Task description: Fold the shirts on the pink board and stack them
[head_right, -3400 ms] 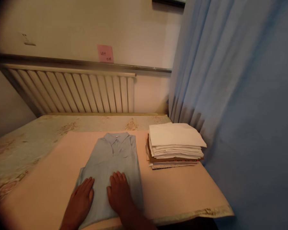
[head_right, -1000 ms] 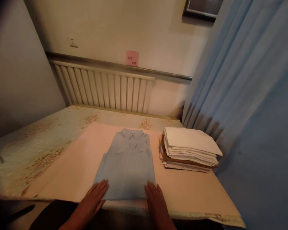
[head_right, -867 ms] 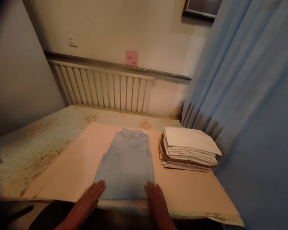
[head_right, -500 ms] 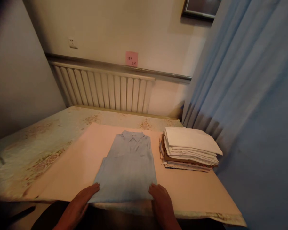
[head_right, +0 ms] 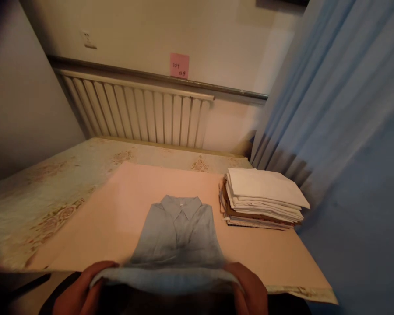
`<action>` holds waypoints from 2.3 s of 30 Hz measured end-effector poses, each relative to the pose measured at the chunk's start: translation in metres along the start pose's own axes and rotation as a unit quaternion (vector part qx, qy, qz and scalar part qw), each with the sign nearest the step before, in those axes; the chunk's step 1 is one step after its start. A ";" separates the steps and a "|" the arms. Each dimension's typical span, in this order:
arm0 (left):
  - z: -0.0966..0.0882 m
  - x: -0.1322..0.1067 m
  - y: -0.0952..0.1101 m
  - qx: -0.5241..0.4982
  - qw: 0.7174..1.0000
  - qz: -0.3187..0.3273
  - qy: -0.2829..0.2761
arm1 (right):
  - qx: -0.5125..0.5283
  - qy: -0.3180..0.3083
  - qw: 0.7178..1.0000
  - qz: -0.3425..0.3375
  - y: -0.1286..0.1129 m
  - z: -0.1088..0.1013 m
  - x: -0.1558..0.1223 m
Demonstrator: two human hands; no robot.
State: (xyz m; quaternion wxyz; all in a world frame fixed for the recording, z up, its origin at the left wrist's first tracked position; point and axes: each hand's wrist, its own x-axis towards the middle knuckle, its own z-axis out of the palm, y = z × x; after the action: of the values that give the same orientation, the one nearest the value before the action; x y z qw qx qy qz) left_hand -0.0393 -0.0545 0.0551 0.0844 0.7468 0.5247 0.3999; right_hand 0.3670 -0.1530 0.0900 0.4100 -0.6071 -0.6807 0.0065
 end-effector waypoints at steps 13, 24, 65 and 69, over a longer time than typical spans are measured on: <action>0.104 0.218 -0.025 0.015 0.975 -0.175 -0.139 | -0.033 -0.022 0.976 0.212 0.080 0.125 0.206; 0.157 0.219 -0.072 0.002 0.952 -0.241 -0.187 | -0.015 -0.119 0.952 0.281 0.144 0.185 0.201; 0.120 0.091 -0.006 0.272 0.957 -0.048 -0.087 | -0.147 -0.074 0.936 0.310 0.080 0.131 0.068; 0.150 0.092 0.022 0.222 0.971 0.053 -0.076 | -0.079 0.003 0.943 0.323 0.079 0.130 0.062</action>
State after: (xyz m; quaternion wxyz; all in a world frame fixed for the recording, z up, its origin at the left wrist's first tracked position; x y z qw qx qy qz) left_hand 0.0907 0.0582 0.0137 -0.0656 0.8014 0.5526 0.2193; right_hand 0.3630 -0.0168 -0.0022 0.3384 -0.8248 -0.4453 0.0833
